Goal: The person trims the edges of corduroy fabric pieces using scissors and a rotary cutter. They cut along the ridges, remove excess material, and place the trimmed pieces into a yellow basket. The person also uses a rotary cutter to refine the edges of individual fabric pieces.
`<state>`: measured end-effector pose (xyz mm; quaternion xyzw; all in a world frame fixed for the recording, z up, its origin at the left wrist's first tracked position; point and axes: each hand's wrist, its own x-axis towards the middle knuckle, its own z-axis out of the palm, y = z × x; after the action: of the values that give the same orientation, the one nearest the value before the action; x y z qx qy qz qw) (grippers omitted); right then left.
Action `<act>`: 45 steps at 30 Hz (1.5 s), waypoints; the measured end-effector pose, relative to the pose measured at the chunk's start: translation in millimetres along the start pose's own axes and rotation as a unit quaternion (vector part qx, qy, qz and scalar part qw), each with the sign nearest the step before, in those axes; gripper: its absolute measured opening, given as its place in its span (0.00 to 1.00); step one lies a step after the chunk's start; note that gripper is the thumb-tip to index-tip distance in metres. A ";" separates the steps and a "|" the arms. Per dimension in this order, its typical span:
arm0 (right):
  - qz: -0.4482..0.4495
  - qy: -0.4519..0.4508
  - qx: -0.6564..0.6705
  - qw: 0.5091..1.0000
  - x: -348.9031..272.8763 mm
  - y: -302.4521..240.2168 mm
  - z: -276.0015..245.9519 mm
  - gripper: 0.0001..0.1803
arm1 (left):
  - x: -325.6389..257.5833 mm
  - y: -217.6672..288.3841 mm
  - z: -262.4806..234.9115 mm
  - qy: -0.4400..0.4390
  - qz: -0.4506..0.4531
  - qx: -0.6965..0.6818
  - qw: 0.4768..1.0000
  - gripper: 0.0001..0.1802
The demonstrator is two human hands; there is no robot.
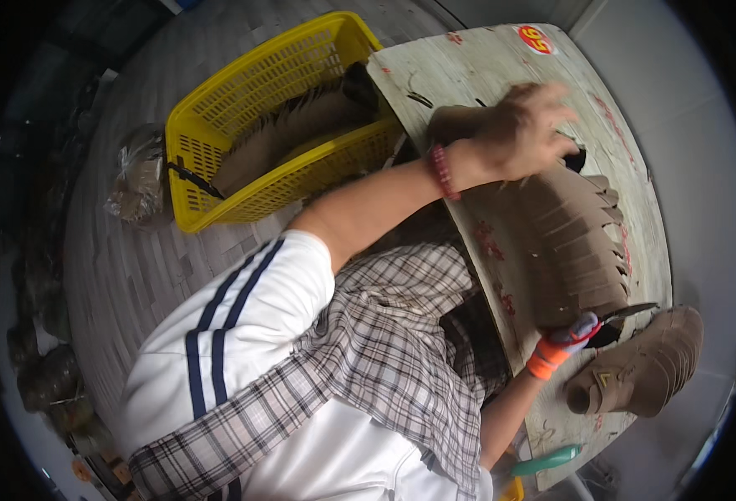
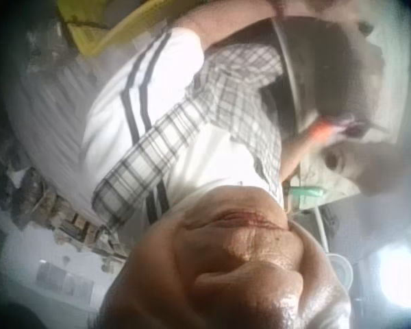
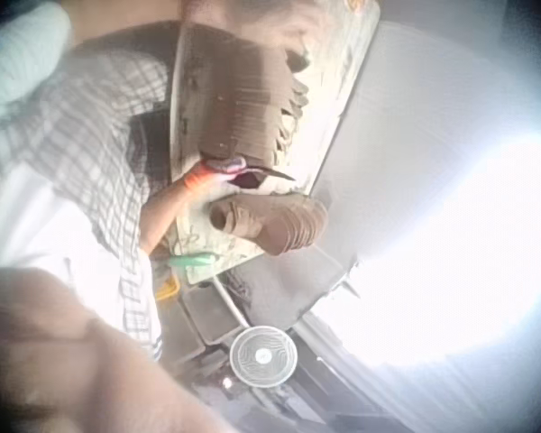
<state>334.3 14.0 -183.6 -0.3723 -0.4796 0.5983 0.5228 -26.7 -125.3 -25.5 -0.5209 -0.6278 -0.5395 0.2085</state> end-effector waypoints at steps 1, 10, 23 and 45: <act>-0.048 -0.052 -0.152 0.986 0.4 -9.3 -1.5 0.28 | -13.5 -10.2 -20.3 0.124 -0.045 -0.010 0.991 0.16; -0.037 -0.022 -0.143 0.989 1.2 -62.5 63.8 0.30 | -93.4 -78.2 -69.2 0.026 -0.543 -0.505 0.671 0.16; -0.570 -0.300 -0.393 0.656 130.7 -69.9 49.1 0.30 | -29.8 -104.6 -44.5 -0.190 -0.463 -0.550 0.669 0.37; 0.002 -0.133 -0.264 0.955 108.0 -25.6 62.4 0.27 | -63.5 -116.5 -67.6 -0.243 -0.468 -0.602 0.600 0.34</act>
<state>263.0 108.4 -136.5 -0.4153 -0.6848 0.4955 0.3362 -125.9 -198.5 -109.0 -0.2749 -0.3462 -0.6725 -0.5935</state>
